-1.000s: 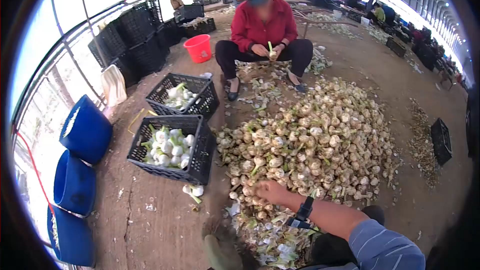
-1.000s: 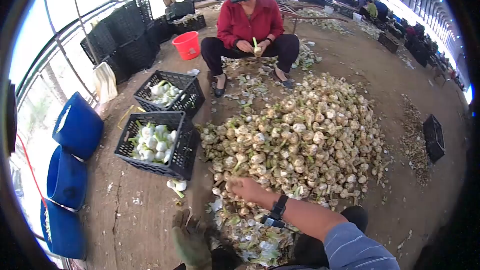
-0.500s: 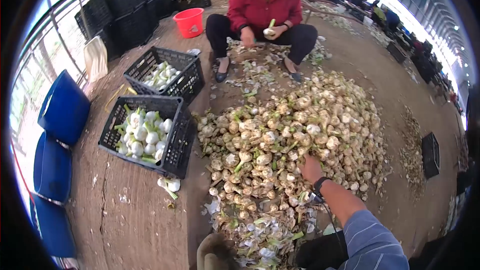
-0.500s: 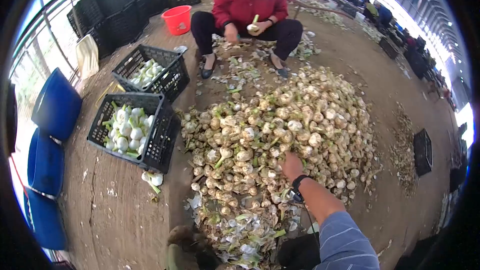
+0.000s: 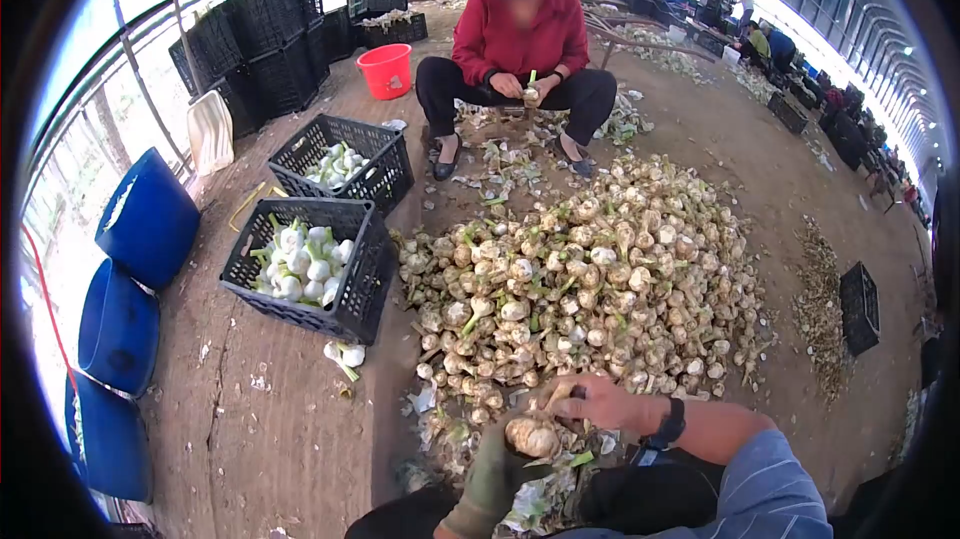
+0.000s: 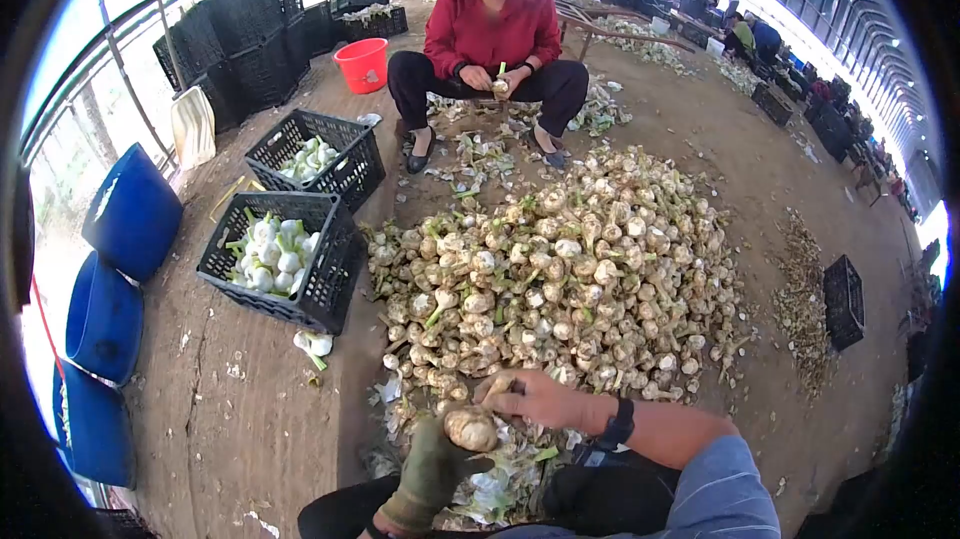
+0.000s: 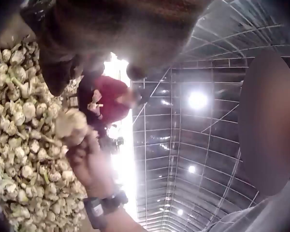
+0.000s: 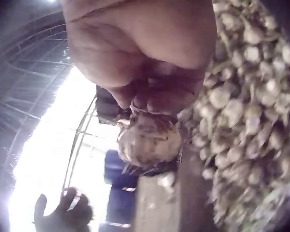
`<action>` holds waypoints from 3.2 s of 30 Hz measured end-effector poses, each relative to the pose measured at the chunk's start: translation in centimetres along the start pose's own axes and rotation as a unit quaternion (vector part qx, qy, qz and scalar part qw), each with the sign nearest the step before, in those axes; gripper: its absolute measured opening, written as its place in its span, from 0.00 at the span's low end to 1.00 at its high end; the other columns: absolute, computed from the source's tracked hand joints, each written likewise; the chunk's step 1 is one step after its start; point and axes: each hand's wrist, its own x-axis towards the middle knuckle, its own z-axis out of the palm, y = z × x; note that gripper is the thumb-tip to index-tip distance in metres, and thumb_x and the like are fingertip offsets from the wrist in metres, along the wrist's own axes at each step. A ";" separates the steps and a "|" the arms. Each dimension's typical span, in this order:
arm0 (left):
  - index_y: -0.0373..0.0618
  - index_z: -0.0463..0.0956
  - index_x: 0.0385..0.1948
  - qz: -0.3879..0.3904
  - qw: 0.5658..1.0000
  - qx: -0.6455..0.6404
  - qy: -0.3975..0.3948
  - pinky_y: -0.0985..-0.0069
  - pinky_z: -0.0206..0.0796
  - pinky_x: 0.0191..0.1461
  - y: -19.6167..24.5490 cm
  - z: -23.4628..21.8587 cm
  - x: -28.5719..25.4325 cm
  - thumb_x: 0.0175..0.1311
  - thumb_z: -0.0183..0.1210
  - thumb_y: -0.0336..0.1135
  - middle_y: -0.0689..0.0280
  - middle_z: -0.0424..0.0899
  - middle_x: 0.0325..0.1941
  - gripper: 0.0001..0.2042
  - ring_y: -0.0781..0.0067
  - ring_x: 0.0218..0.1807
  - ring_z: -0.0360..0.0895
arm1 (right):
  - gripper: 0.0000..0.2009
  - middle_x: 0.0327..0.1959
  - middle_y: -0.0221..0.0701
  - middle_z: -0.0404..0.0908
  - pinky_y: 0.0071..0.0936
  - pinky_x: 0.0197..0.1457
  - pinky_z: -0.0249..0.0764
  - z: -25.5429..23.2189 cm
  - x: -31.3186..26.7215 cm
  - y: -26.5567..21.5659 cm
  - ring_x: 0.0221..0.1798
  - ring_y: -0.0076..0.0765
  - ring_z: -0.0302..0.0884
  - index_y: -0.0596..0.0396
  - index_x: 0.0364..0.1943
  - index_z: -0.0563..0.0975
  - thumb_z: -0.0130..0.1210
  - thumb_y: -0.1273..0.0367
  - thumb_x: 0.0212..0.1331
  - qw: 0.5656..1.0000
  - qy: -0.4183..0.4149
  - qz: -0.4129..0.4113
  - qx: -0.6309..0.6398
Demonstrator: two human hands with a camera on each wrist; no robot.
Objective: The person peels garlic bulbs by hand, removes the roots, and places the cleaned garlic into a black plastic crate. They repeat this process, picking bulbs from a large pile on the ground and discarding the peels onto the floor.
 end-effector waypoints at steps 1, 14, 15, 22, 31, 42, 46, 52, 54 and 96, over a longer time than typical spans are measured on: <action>0.40 0.66 0.60 0.005 0.999 -0.007 -0.047 0.71 0.75 0.39 -0.4 0.1 -0.3 0.74 0.42 0.48 0.57 0.77 0.50 0.23 0.66 0.43 0.80 | 0.16 0.40 0.29 0.80 0.23 0.36 0.74 1.6 -1.1 -0.4 0.33 0.20 0.75 0.55 0.53 0.76 0.57 0.62 0.67 0.998 0.025 -0.018 -0.047; 0.32 0.65 0.58 0.319 0.900 0.295 -0.040 0.73 0.69 0.57 -3.8 2.7 -4.0 0.54 0.68 0.32 0.58 0.75 0.52 0.30 0.70 0.54 0.74 | 0.11 0.35 0.22 0.78 0.20 0.38 0.69 10.7 -6.5 1.7 0.35 0.17 0.69 0.61 0.46 0.75 0.55 0.67 0.68 0.894 0.389 -0.209 0.072; 0.32 0.66 0.57 0.352 0.873 0.335 -0.028 0.72 0.69 0.57 -3.5 2.6 -4.4 0.53 0.69 0.32 0.57 0.75 0.52 0.30 0.68 0.54 0.74 | 0.11 0.36 0.22 0.78 0.20 0.39 0.68 10.9 -6.4 1.9 0.35 0.17 0.69 0.61 0.46 0.74 0.55 0.67 0.68 0.872 0.425 -0.223 0.099; 0.33 0.68 0.57 0.445 0.768 0.461 0.015 0.66 0.68 0.60 -1.7 2.1 -5.7 0.48 0.71 0.33 0.50 0.75 0.52 0.32 0.54 0.53 0.75 | 0.10 0.34 0.22 0.76 0.22 0.40 0.68 11.5 -5.3 2.4 0.36 0.18 0.68 0.59 0.41 0.75 0.53 0.65 0.70 0.857 0.456 -0.236 0.046; 0.32 0.68 0.56 0.349 0.872 0.340 0.035 0.70 0.66 0.61 -2.0 -0.9 -4.7 0.50 0.69 0.34 0.55 0.76 0.52 0.30 0.66 0.56 0.73 | 0.11 0.40 0.30 0.80 0.27 0.46 0.73 7.6 -6.3 2.7 0.41 0.27 0.76 0.62 0.46 0.75 0.50 0.67 0.69 0.868 0.413 -0.263 -0.084; 0.33 0.71 0.52 0.407 0.789 0.459 0.030 0.70 0.69 0.57 -1.2 0.6 -5.4 0.46 0.70 0.32 0.55 0.78 0.47 0.28 0.62 0.51 0.77 | 0.15 0.46 0.38 0.80 0.33 0.53 0.73 10.3 -6.2 1.6 0.48 0.41 0.79 0.60 0.46 0.77 0.63 0.67 0.59 0.798 0.379 -0.347 -0.313; 0.33 0.72 0.50 0.382 0.817 0.431 0.025 0.70 0.70 0.56 -2.0 0.0 -4.9 0.47 0.70 0.33 0.55 0.79 0.47 0.27 0.64 0.51 0.78 | 0.14 0.42 0.39 0.81 0.35 0.52 0.73 10.1 -7.0 0.7 0.46 0.40 0.80 0.59 0.42 0.78 0.57 0.61 0.64 0.869 0.309 -0.243 -0.300; 0.31 0.71 0.52 0.327 0.880 0.343 0.013 0.73 0.69 0.56 -1.6 1.2 -5.5 0.51 0.69 0.34 0.57 0.80 0.47 0.27 0.71 0.50 0.76 | 0.14 0.38 0.34 0.81 0.32 0.46 0.75 6.5 -6.2 3.1 0.42 0.34 0.80 0.58 0.47 0.75 0.56 0.62 0.67 0.818 0.516 -0.252 0.003; 0.31 0.70 0.55 0.273 0.910 0.311 0.026 0.72 0.65 0.61 -2.6 0.0 -4.6 0.51 0.70 0.36 0.56 0.78 0.52 0.30 0.69 0.55 0.73 | 0.13 0.37 0.33 0.81 0.29 0.42 0.76 4.8 -6.1 4.6 0.39 0.32 0.79 0.59 0.48 0.74 0.55 0.65 0.67 0.821 0.519 -0.235 0.028; 0.35 0.64 0.57 0.150 0.988 0.037 -0.004 0.68 0.81 0.41 -4.8 -0.6 -2.7 0.63 0.56 0.33 0.55 0.80 0.45 0.22 0.63 0.42 0.82 | 0.18 0.37 0.36 0.82 0.36 0.44 0.72 9.9 -7.9 4.0 0.38 0.36 0.78 0.60 0.48 0.77 0.61 0.60 0.62 0.915 0.279 -0.223 -0.187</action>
